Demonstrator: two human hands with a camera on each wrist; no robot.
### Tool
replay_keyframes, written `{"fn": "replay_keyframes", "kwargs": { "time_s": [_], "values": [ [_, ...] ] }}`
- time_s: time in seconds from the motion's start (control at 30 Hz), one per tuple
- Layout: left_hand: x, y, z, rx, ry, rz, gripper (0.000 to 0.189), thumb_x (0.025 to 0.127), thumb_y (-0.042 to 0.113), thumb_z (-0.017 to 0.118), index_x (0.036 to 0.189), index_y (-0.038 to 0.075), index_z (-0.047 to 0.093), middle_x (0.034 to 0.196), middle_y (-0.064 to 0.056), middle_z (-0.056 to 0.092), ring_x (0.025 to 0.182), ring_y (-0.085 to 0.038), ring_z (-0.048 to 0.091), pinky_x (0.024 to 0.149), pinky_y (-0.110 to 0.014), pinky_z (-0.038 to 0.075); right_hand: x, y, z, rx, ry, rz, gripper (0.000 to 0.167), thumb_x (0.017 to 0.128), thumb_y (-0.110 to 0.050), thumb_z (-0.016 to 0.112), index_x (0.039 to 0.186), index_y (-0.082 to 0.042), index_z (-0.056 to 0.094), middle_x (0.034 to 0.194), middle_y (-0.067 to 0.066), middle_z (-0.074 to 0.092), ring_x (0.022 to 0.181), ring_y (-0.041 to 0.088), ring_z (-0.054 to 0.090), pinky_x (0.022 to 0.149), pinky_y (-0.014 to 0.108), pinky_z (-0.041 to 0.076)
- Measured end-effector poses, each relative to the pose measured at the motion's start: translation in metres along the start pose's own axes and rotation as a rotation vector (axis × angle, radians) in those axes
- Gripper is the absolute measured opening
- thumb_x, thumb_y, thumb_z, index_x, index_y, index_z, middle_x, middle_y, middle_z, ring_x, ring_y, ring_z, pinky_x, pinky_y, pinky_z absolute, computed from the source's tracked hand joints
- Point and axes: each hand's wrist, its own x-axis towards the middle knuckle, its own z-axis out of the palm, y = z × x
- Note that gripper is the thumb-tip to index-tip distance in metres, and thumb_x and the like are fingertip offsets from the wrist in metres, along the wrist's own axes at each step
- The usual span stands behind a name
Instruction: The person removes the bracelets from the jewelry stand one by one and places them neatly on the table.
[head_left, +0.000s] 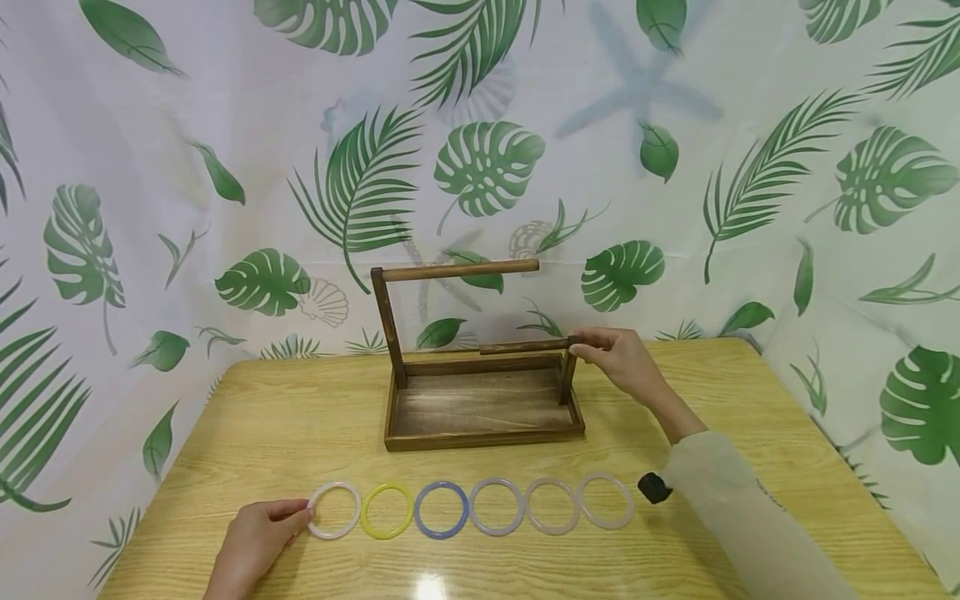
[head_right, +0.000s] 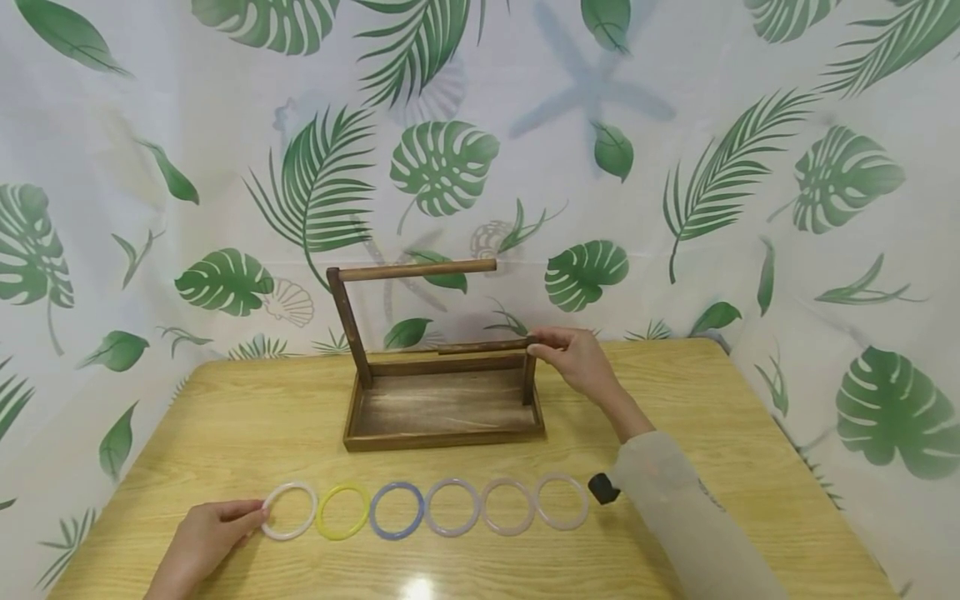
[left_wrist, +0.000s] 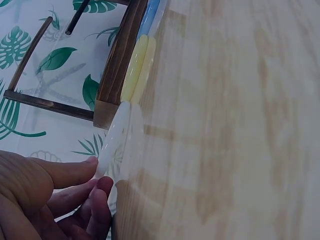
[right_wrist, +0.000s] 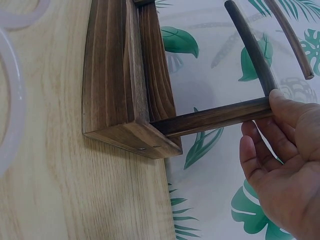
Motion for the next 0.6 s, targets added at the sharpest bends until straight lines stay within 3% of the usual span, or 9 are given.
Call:
{"fn": "replay_keyframes", "kwargs": {
  "time_s": [0.3,0.6],
  "values": [
    [0.0009,-0.0013,-0.0007,0.000,-0.015,-0.008,0.033,0.098,0.023,0.073,0.118,-0.003,0.076,0.094,-0.004,0.076,0.074,-0.016,0.062,0.067,-0.032,0.050,-0.0002,0.0008,0.0003,0.004,-0.004,0.000,0.042,0.104,-0.028,0.067,0.135,0.001,0.067,0.122,0.021,0.071,0.101,0.040,0.068,0.085,0.047,0.055],
    [0.0028,-0.0045,-0.0009,0.035,0.004,0.010,0.034,0.099,0.025,0.072,0.119,-0.002,0.075,0.097,-0.007,0.077,0.074,-0.015,0.064,0.068,-0.033,0.051,-0.0004,-0.0016,0.0000,0.008,-0.001,0.003,0.042,0.103,-0.027,0.068,0.134,0.002,0.067,0.121,0.021,0.072,0.098,0.035,0.069,0.083,0.042,0.055]
  ]
}}
